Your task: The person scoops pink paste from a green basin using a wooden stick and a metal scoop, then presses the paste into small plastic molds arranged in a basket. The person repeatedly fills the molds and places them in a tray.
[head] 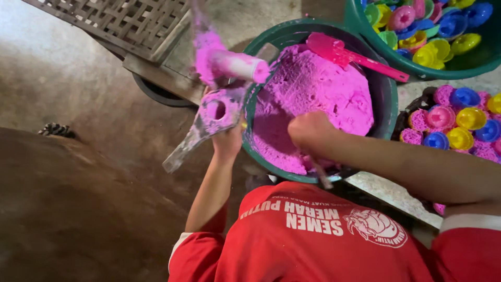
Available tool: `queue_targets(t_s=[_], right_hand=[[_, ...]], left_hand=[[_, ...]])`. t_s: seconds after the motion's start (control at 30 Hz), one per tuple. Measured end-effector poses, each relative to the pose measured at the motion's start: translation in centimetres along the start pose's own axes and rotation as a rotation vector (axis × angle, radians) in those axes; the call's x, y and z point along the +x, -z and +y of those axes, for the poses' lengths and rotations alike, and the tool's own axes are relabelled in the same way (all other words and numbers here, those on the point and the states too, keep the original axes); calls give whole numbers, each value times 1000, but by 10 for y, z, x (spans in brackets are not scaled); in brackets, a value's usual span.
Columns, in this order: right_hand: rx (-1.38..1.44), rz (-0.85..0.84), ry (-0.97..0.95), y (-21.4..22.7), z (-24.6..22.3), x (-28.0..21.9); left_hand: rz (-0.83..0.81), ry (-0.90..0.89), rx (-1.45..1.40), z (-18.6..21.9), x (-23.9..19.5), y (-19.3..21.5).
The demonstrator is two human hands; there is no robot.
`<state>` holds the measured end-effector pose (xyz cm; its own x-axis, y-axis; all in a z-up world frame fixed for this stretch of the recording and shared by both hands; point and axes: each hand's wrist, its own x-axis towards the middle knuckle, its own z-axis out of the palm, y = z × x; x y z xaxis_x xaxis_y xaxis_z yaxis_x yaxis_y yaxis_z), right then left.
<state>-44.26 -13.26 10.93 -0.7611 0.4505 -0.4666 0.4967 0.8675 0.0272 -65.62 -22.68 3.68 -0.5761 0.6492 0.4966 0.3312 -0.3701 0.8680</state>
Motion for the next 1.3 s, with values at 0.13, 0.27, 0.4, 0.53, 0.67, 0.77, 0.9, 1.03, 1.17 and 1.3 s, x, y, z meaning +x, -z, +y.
queue_targets(t_s=[0.13, 0.27, 0.4, 0.53, 0.67, 0.77, 0.9, 1.03, 1.17, 1.3], right_hand=[[-144, 208, 49, 6, 43, 7], [-126, 203, -41, 22, 70, 16], [-106, 334, 9, 17, 64, 35], [-59, 320, 65, 7, 51, 43], [16, 120, 60, -1, 43, 31], [114, 67, 41, 0, 39, 11], [515, 167, 87, 13, 46, -31], [586, 57, -147, 42, 76, -81], [965, 88, -111, 79, 99, -115], [978, 195, 85, 112, 100, -118]], left_hand=[[-14, -43, -32, 4, 8, -11], [-53, 13, -184, 2, 12, -17], [-13, -99, -68, -4, 8, -21], [-3, -116, -7, -7, 7, -19], [0, 33, -156, -5, 3, -24], [13, 62, -126, -1, 5, -24], [-1, -21, -56, 11, 26, -14], [-29, -12, 79, 28, 61, 4], [-216, -261, 698, 59, 80, -3], [-558, -312, 545, 86, 77, -14]])
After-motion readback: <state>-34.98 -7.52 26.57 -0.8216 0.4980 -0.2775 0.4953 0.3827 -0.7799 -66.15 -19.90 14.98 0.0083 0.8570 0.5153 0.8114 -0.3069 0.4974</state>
